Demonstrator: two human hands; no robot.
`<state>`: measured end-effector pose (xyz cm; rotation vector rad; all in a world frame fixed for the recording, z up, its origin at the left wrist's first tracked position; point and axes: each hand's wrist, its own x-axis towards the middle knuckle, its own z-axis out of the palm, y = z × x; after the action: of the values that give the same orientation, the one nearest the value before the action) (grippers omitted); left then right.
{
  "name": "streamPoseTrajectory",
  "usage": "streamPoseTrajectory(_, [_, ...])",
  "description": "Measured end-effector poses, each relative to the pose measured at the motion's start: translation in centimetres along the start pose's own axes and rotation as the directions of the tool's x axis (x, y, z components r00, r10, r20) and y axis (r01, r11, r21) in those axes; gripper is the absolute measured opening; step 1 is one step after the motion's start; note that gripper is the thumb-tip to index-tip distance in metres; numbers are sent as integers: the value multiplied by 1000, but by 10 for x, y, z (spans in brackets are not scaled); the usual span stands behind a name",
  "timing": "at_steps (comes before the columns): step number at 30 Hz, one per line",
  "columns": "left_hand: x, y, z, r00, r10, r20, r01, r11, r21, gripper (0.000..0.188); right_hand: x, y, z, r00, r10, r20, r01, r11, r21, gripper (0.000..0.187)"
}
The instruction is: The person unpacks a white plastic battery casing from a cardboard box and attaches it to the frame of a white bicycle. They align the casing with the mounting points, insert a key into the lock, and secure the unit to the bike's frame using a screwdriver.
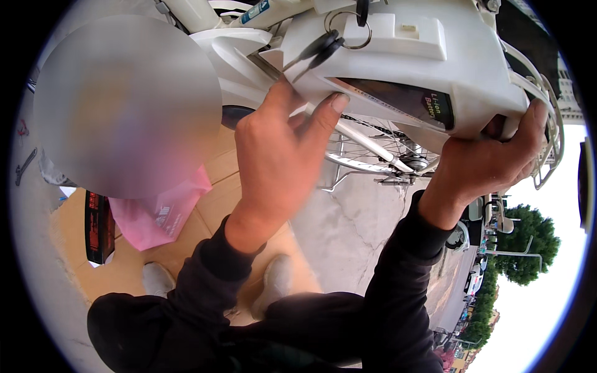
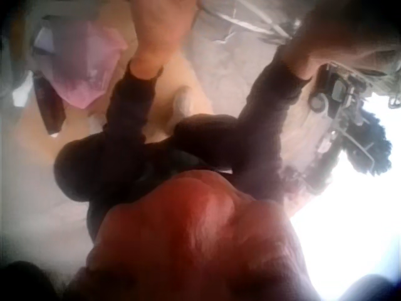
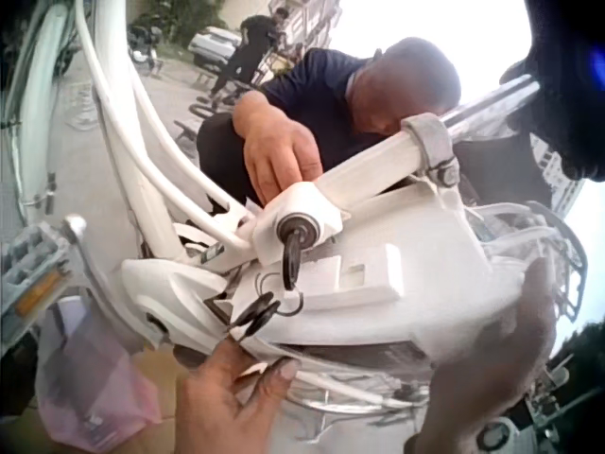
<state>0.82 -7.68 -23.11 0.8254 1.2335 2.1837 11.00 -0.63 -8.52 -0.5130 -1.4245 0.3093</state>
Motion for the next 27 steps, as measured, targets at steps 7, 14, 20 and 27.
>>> streamPoseTrajectory(7, [-2,-7,4,997,74,-5,-74,997,-10,38,21,33,-46,627,-560,541,764,309,-566,60])
streamPoseTrajectory(14, [0,-5,8,995,95,-17,-95,995,-21,39,16,27,-43,637,-536,554,727,177,-664,64])
streamPoseTrajectory(20, [-3,-8,3,996,72,-48,-75,994,-75,37,29,39,-43,610,-530,589,790,348,-505,58])
streamPoseTrajectory(27, [-4,23,1,997,-47,-60,58,976,210,35,13,10,9,996,20,82,-22,999,29,34])
